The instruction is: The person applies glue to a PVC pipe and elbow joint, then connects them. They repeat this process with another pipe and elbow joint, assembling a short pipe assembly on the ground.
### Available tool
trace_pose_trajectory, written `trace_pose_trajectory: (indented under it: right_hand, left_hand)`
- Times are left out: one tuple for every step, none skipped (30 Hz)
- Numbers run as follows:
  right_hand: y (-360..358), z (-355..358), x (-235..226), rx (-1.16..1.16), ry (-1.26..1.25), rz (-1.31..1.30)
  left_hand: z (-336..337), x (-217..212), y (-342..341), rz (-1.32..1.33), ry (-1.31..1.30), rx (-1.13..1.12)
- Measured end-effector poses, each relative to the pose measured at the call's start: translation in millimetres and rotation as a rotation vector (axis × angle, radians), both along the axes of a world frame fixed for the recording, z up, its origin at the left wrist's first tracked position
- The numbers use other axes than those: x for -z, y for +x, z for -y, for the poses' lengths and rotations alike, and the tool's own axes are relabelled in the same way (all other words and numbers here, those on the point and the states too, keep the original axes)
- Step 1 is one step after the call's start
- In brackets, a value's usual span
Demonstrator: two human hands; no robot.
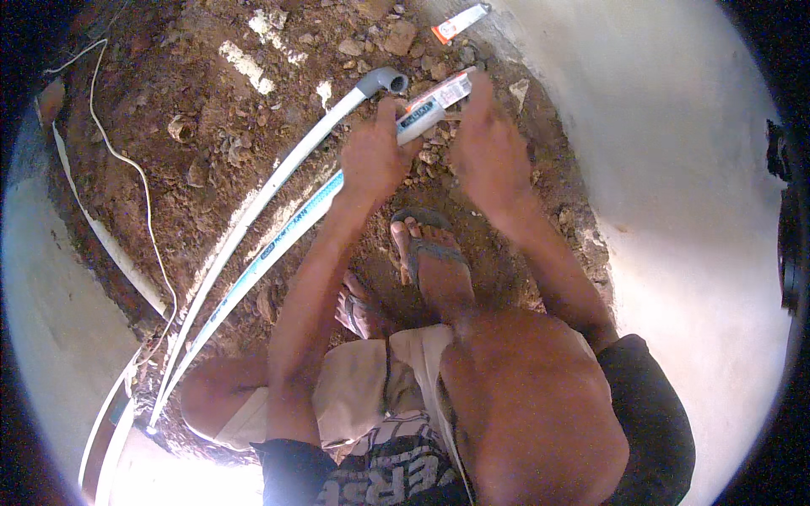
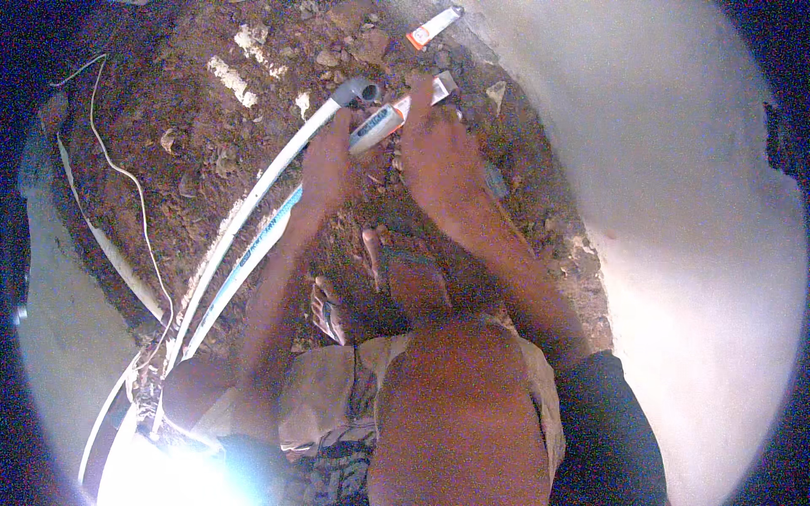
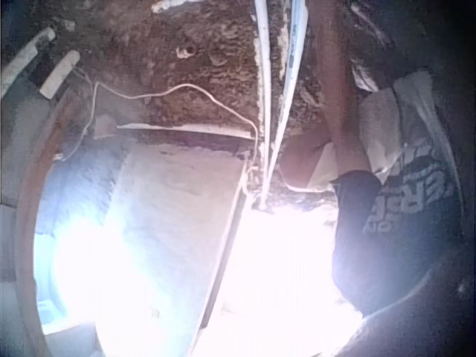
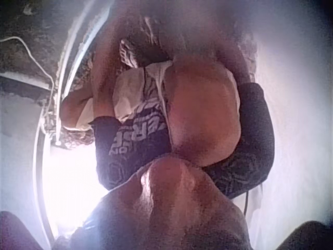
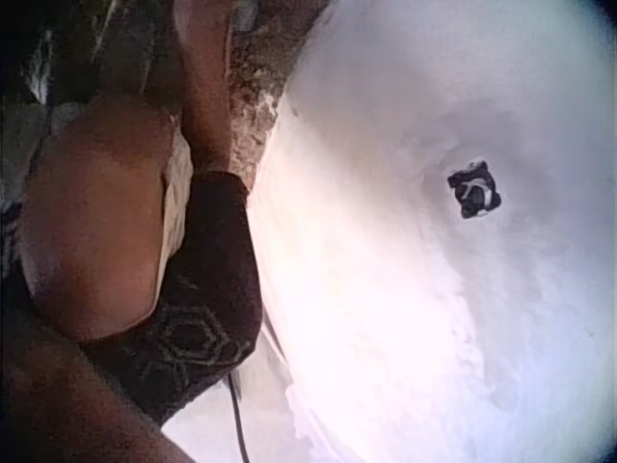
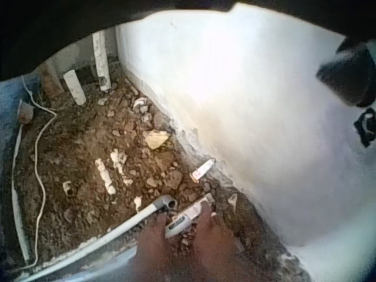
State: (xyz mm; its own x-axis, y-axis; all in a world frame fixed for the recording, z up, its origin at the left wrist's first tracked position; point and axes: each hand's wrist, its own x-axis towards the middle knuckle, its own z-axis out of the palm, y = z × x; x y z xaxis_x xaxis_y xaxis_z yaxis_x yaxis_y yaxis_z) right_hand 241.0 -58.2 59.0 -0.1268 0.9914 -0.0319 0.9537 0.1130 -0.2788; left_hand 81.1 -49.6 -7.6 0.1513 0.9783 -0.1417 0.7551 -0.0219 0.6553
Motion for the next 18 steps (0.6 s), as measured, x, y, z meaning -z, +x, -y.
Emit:
trace_pose_trajectory:
  right_hand:
    - [7,0,-1,0.034,0.028,-0.054]
    - [12,-4,-1,0.061,0.068,-0.113]
    - [14,5,2,0.088,0.070,-0.154]
    - [14,10,4,0.089,0.048,-0.189]
    - [17,20,6,0.099,0.014,-0.215]
    - [18,26,9,0.110,-0.020,-0.241]
    - [19,31,15,0.088,0.032,-0.250]
    - [16,33,21,0.063,0.089,-0.265]
    - [14,35,24,0.039,0.146,-0.280]
    - [12,39,23,0.020,0.117,-0.255]
    - [11,45,22,0.000,0.089,-0.228]
    - [9,48,21,-0.019,0.062,-0.201]
    - [6,45,20,-0.045,0.086,-0.205]
    - [3,41,17,-0.071,0.107,-0.208]
    - [0,36,14,-0.097,0.128,-0.212]
    - [-4,29,13,-0.097,0.135,-0.207]
    - [-6,21,11,-0.096,0.143,-0.197]
    - [-6,18,9,-0.095,0.150,-0.187]
  left_hand:
    - [2,4,-6,0.018,0.012,0.014]
    - [-2,1,-9,0.030,0.038,0.021]
    - [-4,-2,-10,0.034,0.026,-0.015]
    - [-8,-4,-13,0.061,0.025,-0.013]
    - [-11,-15,-14,0.097,0.010,-0.005]
    - [-12,-20,-14,0.134,-0.005,0.004]
    - [-20,-8,-20,0.244,-0.051,0.060]
    - [-24,-9,-23,0.284,-0.103,0.079]
    - [-27,-9,-25,0.324,-0.154,0.098]
    - [-29,-10,-26,0.364,-0.206,0.118]
    - [-29,-14,-25,0.434,-0.207,0.100]
    - [-30,-15,-25,0.438,-0.228,0.107]
    - [-31,-16,-26,0.442,-0.249,0.114]
    - [-31,-18,-26,0.448,-0.274,0.120]
    - [-31,-19,-26,0.422,-0.277,0.128]
    - [-32,-21,-26,0.395,-0.280,0.136]
    - [-31,-22,-24,0.374,-0.283,0.147]
    - [-30,-20,-23,0.399,-0.287,0.137]
